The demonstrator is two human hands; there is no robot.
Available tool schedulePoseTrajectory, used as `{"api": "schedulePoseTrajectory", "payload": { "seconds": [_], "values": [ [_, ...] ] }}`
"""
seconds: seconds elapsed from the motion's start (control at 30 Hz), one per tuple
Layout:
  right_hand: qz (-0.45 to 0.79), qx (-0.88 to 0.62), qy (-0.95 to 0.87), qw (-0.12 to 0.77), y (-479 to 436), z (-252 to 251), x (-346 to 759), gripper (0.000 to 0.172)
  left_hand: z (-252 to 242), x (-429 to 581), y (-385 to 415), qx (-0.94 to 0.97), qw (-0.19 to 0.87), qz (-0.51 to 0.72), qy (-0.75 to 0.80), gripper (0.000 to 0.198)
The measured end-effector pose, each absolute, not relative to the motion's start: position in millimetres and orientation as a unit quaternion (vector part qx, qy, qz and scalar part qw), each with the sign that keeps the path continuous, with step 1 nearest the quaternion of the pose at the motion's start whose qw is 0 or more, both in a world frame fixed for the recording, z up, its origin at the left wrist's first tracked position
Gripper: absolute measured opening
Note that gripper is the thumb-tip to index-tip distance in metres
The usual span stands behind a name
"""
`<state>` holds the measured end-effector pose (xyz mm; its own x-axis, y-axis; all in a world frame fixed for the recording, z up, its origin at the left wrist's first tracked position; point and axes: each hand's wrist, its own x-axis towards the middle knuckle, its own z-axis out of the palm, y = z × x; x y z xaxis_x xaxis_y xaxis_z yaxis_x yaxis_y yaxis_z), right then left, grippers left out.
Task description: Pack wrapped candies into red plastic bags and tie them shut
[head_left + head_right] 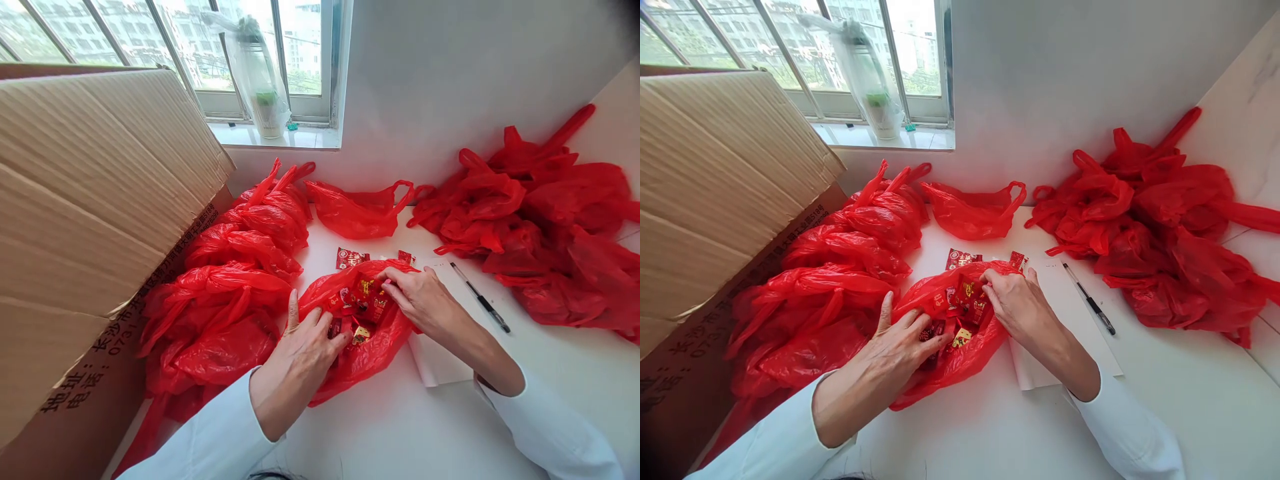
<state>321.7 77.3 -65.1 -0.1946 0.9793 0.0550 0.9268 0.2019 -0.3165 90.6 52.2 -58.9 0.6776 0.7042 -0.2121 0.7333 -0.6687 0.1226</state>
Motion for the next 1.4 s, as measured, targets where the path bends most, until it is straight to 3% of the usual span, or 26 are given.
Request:
{"api": "schedulePoseTrajectory", "payload": {
  "seconds": [0.27, 0.47, 0.6, 0.83, 1.17, 1.3, 1.4],
  "values": [
    [0.15, -0.577, -0.793, 0.129, 73.8, -61.1, 329.9, 0.018, -50.6, 96.1, 53.9, 0.905, 0.089, -0.113, 0.4, 0.033],
    [0.157, -0.57, -0.8, 0.1, 71.3, -58.6, 326.5, 0.006, -46.8, 102.4, 51.6, 0.927, 0.063, -0.098, 0.357, 0.039],
    [0.159, -0.561, -0.808, 0.086, 67.9, -51.6, 323.1, 0.013, -53.1, 105.5, 47.5, 0.939, 0.079, -0.064, 0.328, 0.044],
    [0.128, -0.57, -0.8, 0.141, 61.5, -43.1, 324.7, 0.013, -51.0, 102.1, 46.9, 0.938, 0.132, -0.036, 0.318, 0.027],
    [0.106, -0.587, -0.797, 0.089, 63.3, -54.6, 325.1, 0.014, -57.7, 111.3, 53.3, 0.913, 0.158, -0.031, 0.375, 0.018],
    [0.106, -0.593, -0.795, 0.073, 66.7, -59.0, 322.9, 0.018, -70.4, 114.9, 52.8, 0.912, 0.134, 0.005, 0.389, 0.046],
    [0.128, -0.582, -0.798, 0.085, 69.8, -60.1, 323.3, 0.021, -77.4, 117.8, 51.2, 0.911, 0.144, 0.013, 0.387, 0.052]
  ]
}}
